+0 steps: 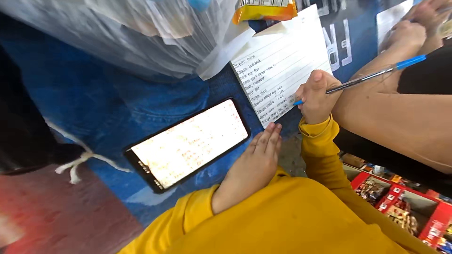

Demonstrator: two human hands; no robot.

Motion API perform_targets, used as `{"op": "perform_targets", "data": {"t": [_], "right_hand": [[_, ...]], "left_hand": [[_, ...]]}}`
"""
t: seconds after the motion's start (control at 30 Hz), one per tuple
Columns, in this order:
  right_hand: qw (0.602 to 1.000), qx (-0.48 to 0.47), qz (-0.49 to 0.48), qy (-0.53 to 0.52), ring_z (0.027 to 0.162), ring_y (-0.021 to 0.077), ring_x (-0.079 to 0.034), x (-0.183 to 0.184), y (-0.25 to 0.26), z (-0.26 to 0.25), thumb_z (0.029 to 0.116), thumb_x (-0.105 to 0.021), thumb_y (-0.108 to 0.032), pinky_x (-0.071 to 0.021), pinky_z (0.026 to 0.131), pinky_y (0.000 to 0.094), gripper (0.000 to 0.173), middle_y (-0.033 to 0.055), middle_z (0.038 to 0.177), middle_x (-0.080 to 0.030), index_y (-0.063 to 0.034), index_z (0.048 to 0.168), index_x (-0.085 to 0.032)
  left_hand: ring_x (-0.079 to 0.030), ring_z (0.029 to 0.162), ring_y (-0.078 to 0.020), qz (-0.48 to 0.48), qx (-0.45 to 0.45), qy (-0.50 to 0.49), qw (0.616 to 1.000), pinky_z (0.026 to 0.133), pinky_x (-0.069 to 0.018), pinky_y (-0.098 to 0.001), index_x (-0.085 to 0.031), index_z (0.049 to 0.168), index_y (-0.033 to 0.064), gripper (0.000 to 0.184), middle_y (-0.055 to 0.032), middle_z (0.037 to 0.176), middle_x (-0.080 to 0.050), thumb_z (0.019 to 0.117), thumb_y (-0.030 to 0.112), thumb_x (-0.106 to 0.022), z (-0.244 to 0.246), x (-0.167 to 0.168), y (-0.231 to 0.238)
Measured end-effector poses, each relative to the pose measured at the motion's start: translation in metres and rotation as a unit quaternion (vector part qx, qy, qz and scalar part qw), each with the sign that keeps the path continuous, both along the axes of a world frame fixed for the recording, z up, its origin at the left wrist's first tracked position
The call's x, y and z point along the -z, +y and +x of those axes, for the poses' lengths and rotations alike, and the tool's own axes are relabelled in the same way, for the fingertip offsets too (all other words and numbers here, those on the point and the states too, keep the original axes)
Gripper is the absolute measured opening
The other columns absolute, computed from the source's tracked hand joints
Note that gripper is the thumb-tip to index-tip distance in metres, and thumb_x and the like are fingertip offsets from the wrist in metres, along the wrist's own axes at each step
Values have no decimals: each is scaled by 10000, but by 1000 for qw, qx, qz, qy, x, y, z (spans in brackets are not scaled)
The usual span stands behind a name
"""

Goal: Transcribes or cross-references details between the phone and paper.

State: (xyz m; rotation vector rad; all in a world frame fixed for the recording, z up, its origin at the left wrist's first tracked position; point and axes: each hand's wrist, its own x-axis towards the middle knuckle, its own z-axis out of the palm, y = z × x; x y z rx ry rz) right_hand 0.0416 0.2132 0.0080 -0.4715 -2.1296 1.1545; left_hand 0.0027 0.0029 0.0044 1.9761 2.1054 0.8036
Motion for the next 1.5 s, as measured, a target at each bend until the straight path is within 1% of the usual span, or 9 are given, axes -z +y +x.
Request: {"op": "perform_targets", "data": {"t": [0.13,0.37,0.47,0.57,0.67,0.97,1.33,1.43,1.5], "right_hand": [[999,3,-35,6,430,-85,-470,-2,1,-1,1047,-486,-136,-397,421,110,419,-198,523,-516,-269,651,-519],[1000,5,15,-8,452,-90,-465,-1,2,0,1021,-516,-134,-390,440,109,443,-192,524,-485,-249,596,-471],[1000,11,0,3,447,-90,-469,-1,2,-2,1035,-483,-115,-402,436,108,421,-200,532,-500,-257,639,-496],[1000,11,23,-3,455,-90,-459,0,1,0,1020,-500,-112,-392,450,111,431,-190,527,-480,-240,609,-472],[1000,8,-11,4,439,-92,-471,-1,2,-2,1033,-498,-131,-403,431,108,431,-199,518,-501,-262,622,-496],[1000,7,11,-8,454,-99,-424,1,4,0,1040,-498,-160,-365,448,110,423,-205,532,-460,-255,628,-470],[999,25,44,11,473,-99,-453,3,4,-3,1031,-481,-108,-396,467,104,409,-199,549,-468,-240,644,-482],[1000,13,23,-3,452,-95,-437,2,5,-2,1027,-485,-123,-373,446,113,419,-201,527,-455,-252,629,-465],[999,8,-37,6,436,-88,-433,-1,7,-2,1051,-459,-154,-365,431,113,426,-200,522,-475,-267,640,-480]], "left_hand": [[-582,1328,-308,3,-1,7,1000,1057,-466,-354,-635,1259,-93,346,-192,1401,-616,954,-81,-472,0,0,0],[-572,1338,-317,-8,6,-8,1000,1065,-463,-364,-627,1271,-99,351,-206,1416,-600,956,-73,-474,0,-1,-1],[-581,1328,-318,-7,3,-6,1000,1050,-477,-363,-627,1270,-97,351,-202,1409,-607,954,-77,-475,-1,-1,0],[-581,1329,-311,-9,3,-9,1000,1059,-470,-362,-626,1274,-98,354,-200,1416,-602,955,-75,-475,0,-1,-1],[-587,1322,-314,1,2,-7,1000,1052,-476,-367,-626,1267,-100,345,-202,1403,-611,957,-72,-476,-1,0,0],[-568,1338,-342,-29,0,3,1000,1057,-475,-386,-622,1263,-105,336,-211,1432,-585,981,-95,-441,-1,-7,-2],[-564,1347,-314,-5,10,14,1000,1070,-458,-361,-626,1269,-98,349,-203,1421,-597,955,-87,-475,-2,-1,-1],[-556,1354,-327,-7,12,-11,1000,1078,-457,-373,-625,1271,-100,348,-209,1426,-590,954,-82,-484,-2,0,-1],[-550,1357,-346,-9,18,-35,999,1078,-462,-395,-620,1276,-106,352,-222,1439,-575,949,-83,-493,-3,0,-1]]}}
